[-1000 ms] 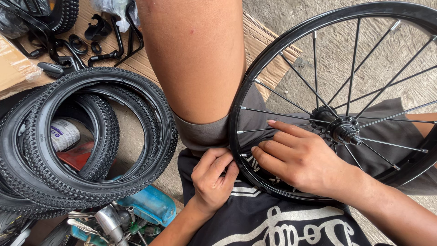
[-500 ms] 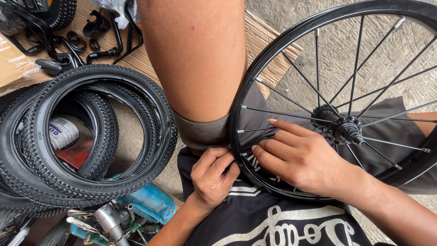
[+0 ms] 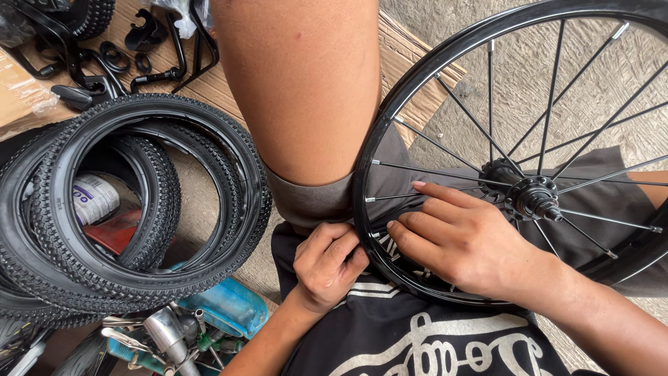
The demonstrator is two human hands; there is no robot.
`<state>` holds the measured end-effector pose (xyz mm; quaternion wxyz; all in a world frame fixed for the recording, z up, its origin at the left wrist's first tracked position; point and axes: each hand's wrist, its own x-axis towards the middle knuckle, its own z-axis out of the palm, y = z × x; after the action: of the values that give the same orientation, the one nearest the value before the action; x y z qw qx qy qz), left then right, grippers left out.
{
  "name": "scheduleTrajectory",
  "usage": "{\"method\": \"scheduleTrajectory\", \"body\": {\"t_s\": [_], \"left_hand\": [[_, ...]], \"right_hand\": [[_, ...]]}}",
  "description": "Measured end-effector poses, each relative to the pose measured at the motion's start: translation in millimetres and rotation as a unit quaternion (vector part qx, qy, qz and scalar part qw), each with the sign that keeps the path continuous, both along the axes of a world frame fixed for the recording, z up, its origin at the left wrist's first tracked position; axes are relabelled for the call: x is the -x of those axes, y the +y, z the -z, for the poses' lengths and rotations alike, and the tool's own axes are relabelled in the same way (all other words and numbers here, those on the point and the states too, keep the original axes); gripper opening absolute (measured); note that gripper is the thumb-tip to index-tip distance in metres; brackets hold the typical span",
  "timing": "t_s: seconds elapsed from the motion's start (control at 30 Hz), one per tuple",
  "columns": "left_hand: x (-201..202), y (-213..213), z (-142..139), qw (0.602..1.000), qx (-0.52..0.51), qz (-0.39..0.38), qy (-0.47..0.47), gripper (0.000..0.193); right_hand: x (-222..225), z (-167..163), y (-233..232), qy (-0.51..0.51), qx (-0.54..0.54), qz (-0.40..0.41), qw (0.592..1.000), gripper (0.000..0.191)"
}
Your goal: The person inserts bicycle spokes into the rim and hub of a wheel, then tightens the nipples by hand. The person works on the wheel while sitting on the floor, surrounded by bicycle tires and parts.
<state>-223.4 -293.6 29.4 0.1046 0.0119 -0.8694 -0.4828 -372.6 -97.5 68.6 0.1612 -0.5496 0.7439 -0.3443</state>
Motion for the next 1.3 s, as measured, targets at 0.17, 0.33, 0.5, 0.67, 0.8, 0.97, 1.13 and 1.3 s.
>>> {"method": "scheduleTrajectory", "body": {"t_s": [0.17,0.33,0.5,0.67,0.8,0.97,1.13,1.3], "left_hand": [[-0.2,0.9,-1.2,1.000,-0.020,-0.007,-0.015,0.024],[-3.6,1.5,-2.4,0.998,-0.054,-0.020,-0.041,0.028],[-4.4,1.6,-2.4,0.997,-0.049,-0.023,-0.047,0.028],[-4.4,3.2,-0.8,0.995,-0.070,-0.041,-0.065,0.028],[-8.9,3.0,0.7,0.979,-0.151,-0.056,-0.127,0.027],[-12.2,1.5,5.3,0.980,-0.148,-0.049,-0.120,0.024],[-12.0,2.8,3.8,0.979,-0.151,-0.053,-0.127,0.022],[-9.4,2.7,2.2,0.978,-0.163,-0.056,-0.114,0.025]], "right_hand": [[-0.7,-0.2,-0.1,0.001,-0.004,0.001,1.000,0.031],[-1.7,0.4,0.1,0.000,-0.004,0.000,1.000,0.032],[-0.9,1.6,1.6,0.000,0.001,-0.003,1.000,0.032],[1.4,1.3,0.8,0.003,0.003,-0.001,1.000,0.034],[1.4,1.6,0.3,0.001,0.006,0.001,1.000,0.035],[0.3,1.8,2.4,-0.004,0.004,0.004,1.000,0.034],[0.5,2.2,0.7,0.001,0.006,0.005,1.000,0.033],[0.9,1.5,0.3,0.006,0.005,0.005,1.000,0.033]]}}
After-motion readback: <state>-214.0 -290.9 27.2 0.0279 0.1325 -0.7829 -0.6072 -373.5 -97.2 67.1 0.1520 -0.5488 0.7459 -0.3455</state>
